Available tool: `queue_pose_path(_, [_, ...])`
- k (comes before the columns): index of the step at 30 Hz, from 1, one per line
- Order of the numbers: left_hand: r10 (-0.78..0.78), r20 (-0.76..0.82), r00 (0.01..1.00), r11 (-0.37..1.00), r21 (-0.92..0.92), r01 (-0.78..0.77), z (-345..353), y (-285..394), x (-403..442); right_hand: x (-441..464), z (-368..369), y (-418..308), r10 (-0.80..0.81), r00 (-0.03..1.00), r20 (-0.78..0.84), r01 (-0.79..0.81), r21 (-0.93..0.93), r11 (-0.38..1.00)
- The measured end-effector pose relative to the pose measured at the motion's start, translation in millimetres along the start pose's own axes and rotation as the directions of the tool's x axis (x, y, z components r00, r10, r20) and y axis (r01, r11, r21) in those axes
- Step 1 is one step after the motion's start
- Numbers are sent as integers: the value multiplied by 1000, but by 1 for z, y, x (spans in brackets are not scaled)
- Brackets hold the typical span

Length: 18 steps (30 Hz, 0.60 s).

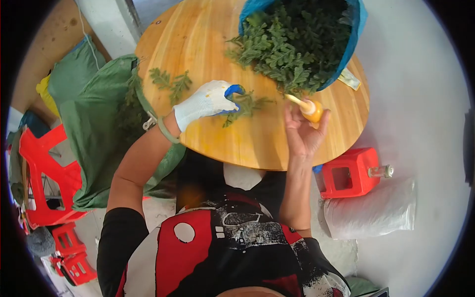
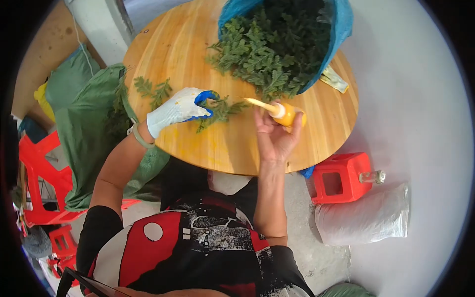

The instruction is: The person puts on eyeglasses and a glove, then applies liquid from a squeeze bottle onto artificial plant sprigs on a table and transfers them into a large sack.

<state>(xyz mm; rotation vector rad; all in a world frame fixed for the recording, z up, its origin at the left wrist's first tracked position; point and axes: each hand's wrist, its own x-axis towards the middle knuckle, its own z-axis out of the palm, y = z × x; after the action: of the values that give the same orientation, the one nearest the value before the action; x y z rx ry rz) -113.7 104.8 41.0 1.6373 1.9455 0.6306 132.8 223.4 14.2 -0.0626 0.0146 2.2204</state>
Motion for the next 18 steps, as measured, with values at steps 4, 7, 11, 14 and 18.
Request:
queue_pose_path(4, [-8, -366, 931, 987, -153, -52, 17, -28, -9, 18, -8, 46, 6, 987, -158, -11, -37, 999])
queue_pose_path(7, [35, -590, 807, 992, -75, -97, 21, -36, -22, 26, -7, 53, -23, 980, -199, 8, -74, 997])
queue_pose_path(11, [245, -822, 514, 964, 265, -34, 26, -41, -35, 33, 4, 53, -88, 983, -164, 62, -154, 986])
queue_pose_path(14, [418, -700, 579, 888, 451, -95, 30, -54, -19, 26, 13, 68, -40, 987, -154, 19, -137, 990])
queue_pose_path(18, [328, -608, 723, 893, 448, -28, 39, -68, -7, 20, -3, 78, 21, 980, -196, -51, -151, 987])
